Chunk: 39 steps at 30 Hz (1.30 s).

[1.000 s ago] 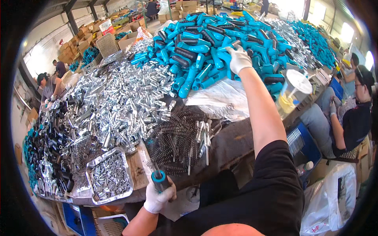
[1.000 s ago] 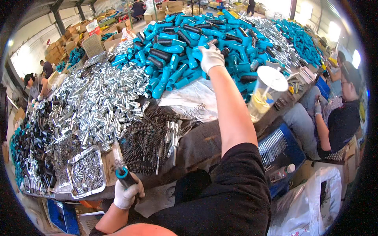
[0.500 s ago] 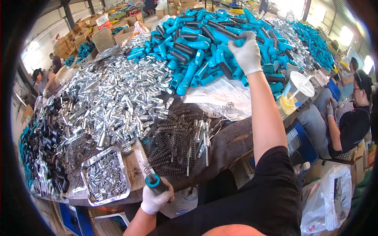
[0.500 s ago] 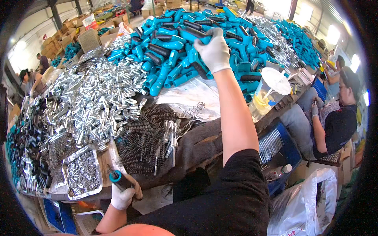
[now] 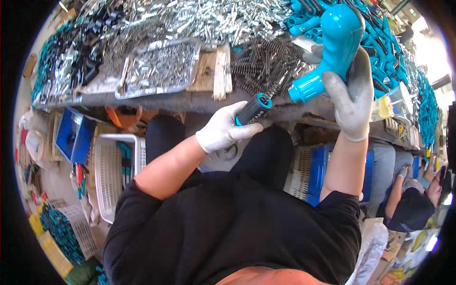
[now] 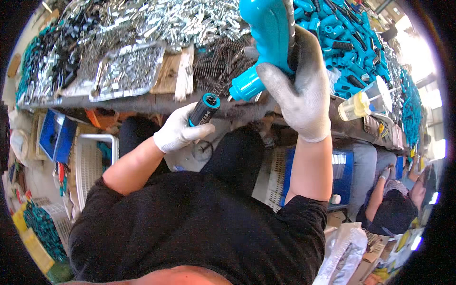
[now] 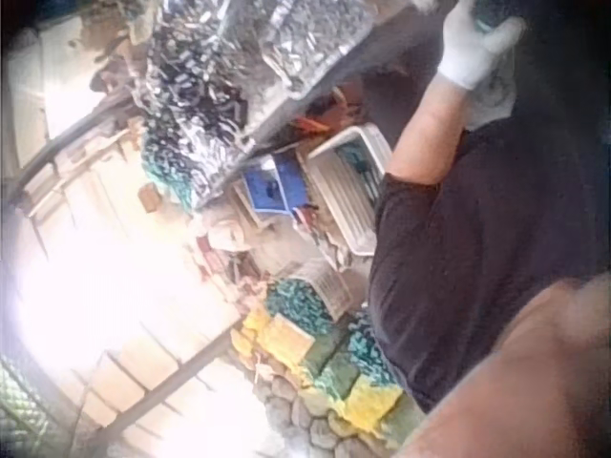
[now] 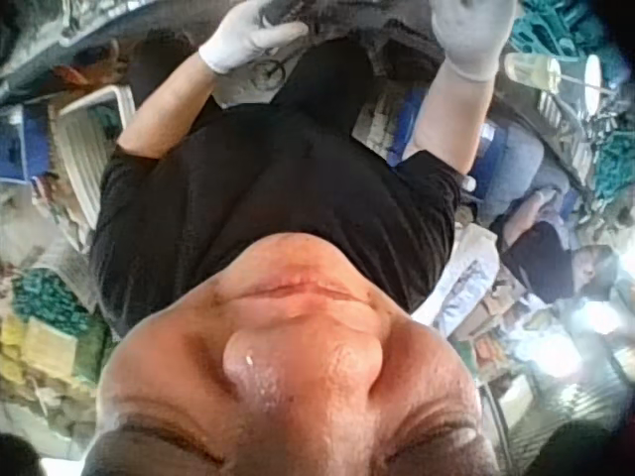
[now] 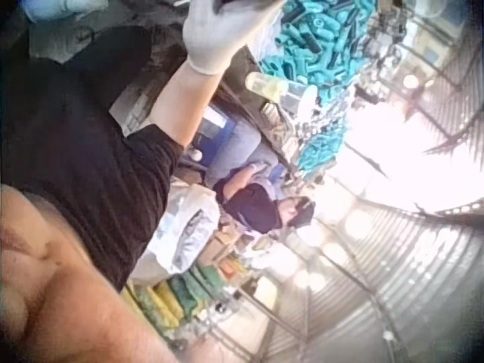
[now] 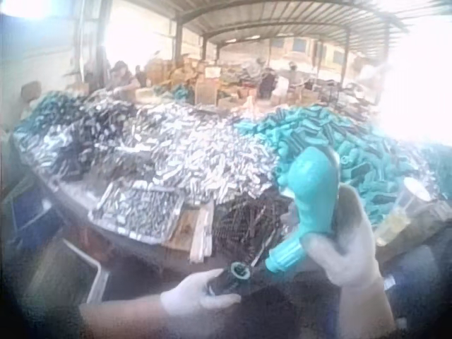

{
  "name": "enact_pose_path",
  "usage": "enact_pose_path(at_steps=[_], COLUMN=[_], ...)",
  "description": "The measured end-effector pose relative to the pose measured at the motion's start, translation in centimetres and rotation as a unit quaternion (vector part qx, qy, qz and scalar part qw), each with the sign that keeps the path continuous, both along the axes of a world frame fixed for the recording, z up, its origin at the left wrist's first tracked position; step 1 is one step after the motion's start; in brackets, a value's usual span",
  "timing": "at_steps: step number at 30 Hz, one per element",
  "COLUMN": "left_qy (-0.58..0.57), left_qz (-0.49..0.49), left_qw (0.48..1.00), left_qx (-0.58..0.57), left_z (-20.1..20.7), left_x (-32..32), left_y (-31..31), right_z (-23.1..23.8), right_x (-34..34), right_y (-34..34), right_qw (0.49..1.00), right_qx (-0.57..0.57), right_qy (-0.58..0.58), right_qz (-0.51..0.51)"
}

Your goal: The person assembles tools by connecting metal tubes, pins, and springs, inserting the mechanisms into plastic handles, and placing the assembled tools into a basket.

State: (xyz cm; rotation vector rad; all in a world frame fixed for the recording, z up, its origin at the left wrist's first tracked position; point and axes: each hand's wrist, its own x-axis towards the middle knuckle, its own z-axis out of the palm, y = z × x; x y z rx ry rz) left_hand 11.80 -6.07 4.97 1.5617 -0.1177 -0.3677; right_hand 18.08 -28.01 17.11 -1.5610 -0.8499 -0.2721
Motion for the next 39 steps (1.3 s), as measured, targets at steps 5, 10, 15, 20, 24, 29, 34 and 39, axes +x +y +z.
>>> enact_pose_path(at_steps=[5, 10, 15, 20, 24, 29, 34, 39], left_qy=[-0.033, -0.123, -0.171, -0.058, -0.01, -0.147, -0.27, -0.392], left_qz=[-0.04, -0.061, -0.086, -0.086, -0.099, -0.043, 0.001, -0.029], left_qw=[0.999, 0.988, 0.969, 0.994, 0.995, 0.982, 0.938, 0.838], left_qx=[-0.006, 0.069, 0.158, 0.036, 0.021, 0.107, 0.217, 0.378], left_z=[0.1, 1.8, 1.7, 2.0, 2.0, 1.0, 0.8, 0.9], left_x=[-4.5, -7.3, -8.8, -10.9, -12.2, -13.0, -13.1, -13.5], left_y=[-0.4, -0.1, 0.1, 0.4, 0.3, 0.8, 2.2, 3.9], right_z=[-1.8, -0.5, -0.4, -1.6, -2.3, 0.5, 1.5, 1.4], right_x=[-3.6, -6.5, -8.8, -11.0, -11.9, -12.9, -13.6, -13.1], right_y=[0.5, -0.7, -0.4, 0.9, 1.6, -0.1, -1.5, -1.4], right_qw=[0.998, 0.999, 0.992, 0.99, 0.984, 0.913, 0.872, 0.826], right_qx=[-0.056, -0.018, -0.1, -0.084, -0.125, -0.345, -0.483, -0.55], right_qy=[-0.002, -0.014, -0.064, 0.011, -0.125, -0.214, -0.075, -0.019], right_qz=[-0.011, -0.035, -0.037, 0.114, -0.014, -0.032, -0.024, 0.122])
